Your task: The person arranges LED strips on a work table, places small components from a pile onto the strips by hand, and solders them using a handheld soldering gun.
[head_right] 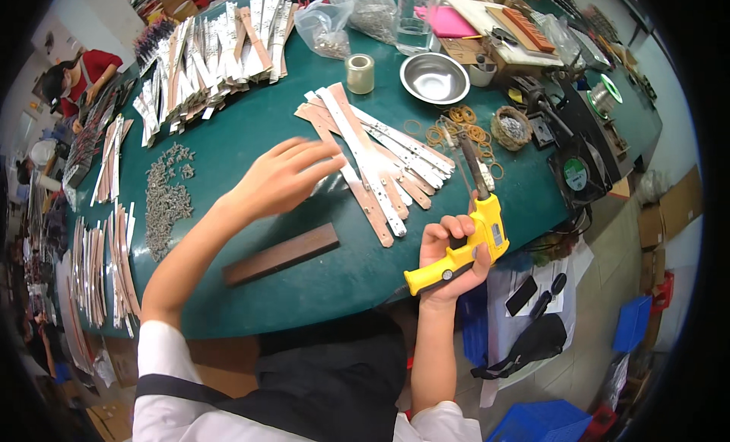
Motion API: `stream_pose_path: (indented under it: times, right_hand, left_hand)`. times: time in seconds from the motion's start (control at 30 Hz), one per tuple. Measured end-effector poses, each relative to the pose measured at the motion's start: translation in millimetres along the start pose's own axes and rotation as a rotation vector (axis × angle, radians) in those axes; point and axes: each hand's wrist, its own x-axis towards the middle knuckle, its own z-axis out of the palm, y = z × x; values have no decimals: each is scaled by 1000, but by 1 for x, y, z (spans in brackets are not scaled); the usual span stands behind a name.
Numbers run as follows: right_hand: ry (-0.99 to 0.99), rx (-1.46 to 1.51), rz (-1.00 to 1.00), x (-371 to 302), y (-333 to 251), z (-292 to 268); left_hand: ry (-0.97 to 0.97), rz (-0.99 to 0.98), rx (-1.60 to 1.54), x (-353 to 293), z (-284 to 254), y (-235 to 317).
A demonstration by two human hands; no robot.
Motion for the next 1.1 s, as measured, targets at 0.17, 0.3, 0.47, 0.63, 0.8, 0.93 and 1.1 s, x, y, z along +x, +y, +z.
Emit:
stream_pose_path:
  times: [0.17, 0.3, 0.47, 0.63, 0.8, 0.93, 1.1]
  right_hand:
    - [-2, -12, -5, 2, 2, -1]
    - [6, -33, -4, 2, 0, 0]
    - [-2, -42, 8, 3, -3, 0]
    - [21, -23, 25, 2, -1, -2]
    - [32, -39, 48, 0, 0, -3]
    - [23, -57, 36, 0, 1, -2]
    - [4, -48, 48, 0, -1, -3]
  left_hand:
    - [-26, 217, -50, 56, 39, -32]
    - [-254, 205, -151, 60, 44, -40]
    - [-212, 201, -189, 52, 45, -37]
    - [-243, 286, -115, 42, 35, -44]
    - [-247, 350, 12, 26, -12, -38]
    - [-279, 347, 46, -2, -41, -30]
    - [-36, 278, 148, -56, -27, -17]
